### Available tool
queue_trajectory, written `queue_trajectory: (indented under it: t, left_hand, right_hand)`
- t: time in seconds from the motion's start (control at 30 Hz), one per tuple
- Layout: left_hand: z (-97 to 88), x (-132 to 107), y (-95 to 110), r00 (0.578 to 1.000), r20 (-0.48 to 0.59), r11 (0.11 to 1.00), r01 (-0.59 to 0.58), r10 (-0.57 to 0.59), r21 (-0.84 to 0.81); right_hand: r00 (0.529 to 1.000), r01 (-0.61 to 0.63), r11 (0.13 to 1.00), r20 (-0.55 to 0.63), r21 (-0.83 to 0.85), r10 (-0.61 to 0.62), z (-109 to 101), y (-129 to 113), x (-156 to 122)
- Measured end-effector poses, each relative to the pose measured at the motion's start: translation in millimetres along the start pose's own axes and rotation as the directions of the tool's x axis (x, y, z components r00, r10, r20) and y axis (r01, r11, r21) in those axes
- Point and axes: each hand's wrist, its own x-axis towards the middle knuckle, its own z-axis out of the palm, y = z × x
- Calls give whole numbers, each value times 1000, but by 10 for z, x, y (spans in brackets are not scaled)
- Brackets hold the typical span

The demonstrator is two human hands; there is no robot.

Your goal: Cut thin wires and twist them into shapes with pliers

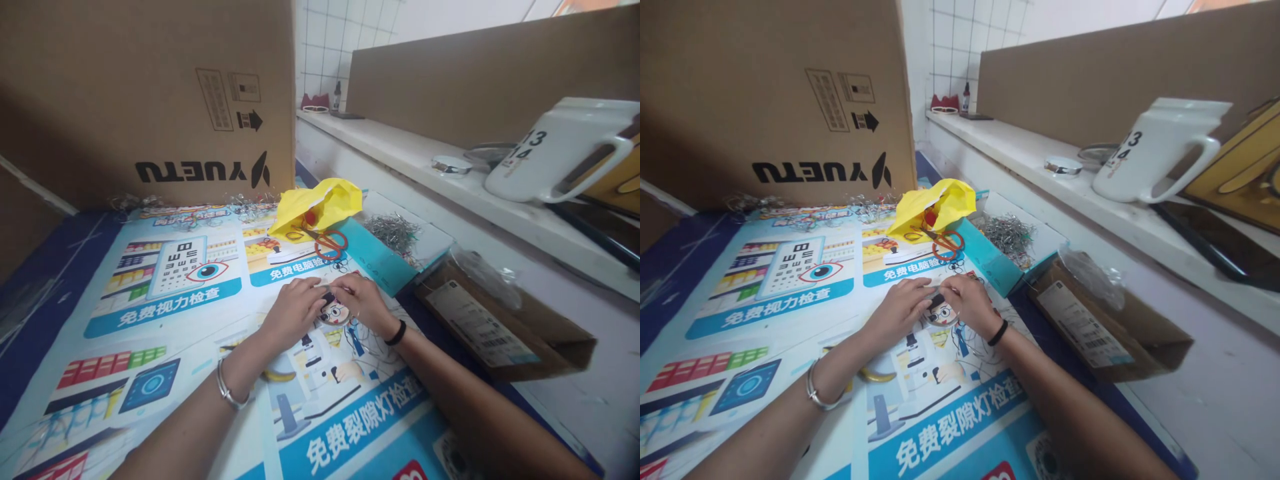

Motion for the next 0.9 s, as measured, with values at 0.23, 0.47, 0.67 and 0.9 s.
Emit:
queue_trajectory:
  t: [0.23,0.47,0.67,0.9]
  left_hand:
    - [-245,-7,217,974,-181,934,67,-138,-350]
    - [-634,-316,345,941,-57,624,174,-333,-762]
    - [-801,-909,258,842,-249,558,73,-478,-827]
    - [-960,-1613,15,719,-339,629,172,-606,-758]
  right_hand:
    - [927,-366,574,235,733,291,18,-407,-70]
    - [898,-437,205,414,876,149,224,-878,-108]
    - [878,-472,226,478,852,31,681,-1252,-146]
    - [920,-353,544,390,762,51,1098,-1394,-184]
